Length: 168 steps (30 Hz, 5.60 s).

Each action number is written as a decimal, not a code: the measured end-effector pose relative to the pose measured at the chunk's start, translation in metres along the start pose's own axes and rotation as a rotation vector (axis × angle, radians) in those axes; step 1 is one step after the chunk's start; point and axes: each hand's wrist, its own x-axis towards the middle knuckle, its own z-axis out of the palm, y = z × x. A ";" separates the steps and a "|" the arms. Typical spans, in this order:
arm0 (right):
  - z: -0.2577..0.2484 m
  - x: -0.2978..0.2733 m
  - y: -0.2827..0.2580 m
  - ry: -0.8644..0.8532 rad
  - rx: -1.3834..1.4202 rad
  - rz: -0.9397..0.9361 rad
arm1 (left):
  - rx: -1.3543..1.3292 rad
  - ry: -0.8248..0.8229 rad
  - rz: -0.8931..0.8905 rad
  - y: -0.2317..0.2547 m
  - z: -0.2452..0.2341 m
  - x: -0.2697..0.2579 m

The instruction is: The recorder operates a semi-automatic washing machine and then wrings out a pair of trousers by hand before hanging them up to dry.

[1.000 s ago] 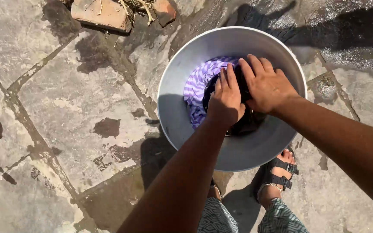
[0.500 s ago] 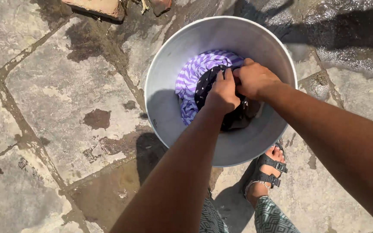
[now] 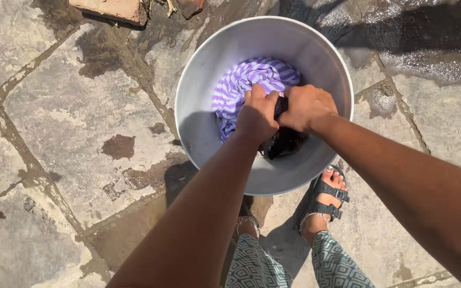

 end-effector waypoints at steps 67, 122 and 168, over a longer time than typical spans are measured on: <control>-0.719 -0.537 0.067 1.020 0.957 -0.519 | -1.002 -0.153 0.336 0.611 -0.679 0.013; -0.749 -0.527 0.164 1.128 -0.567 -0.058 | -0.320 0.161 0.553 0.632 -0.705 0.086; -0.705 -0.553 0.160 1.501 -0.839 -0.679 | -0.307 -0.529 0.572 0.647 -0.715 0.082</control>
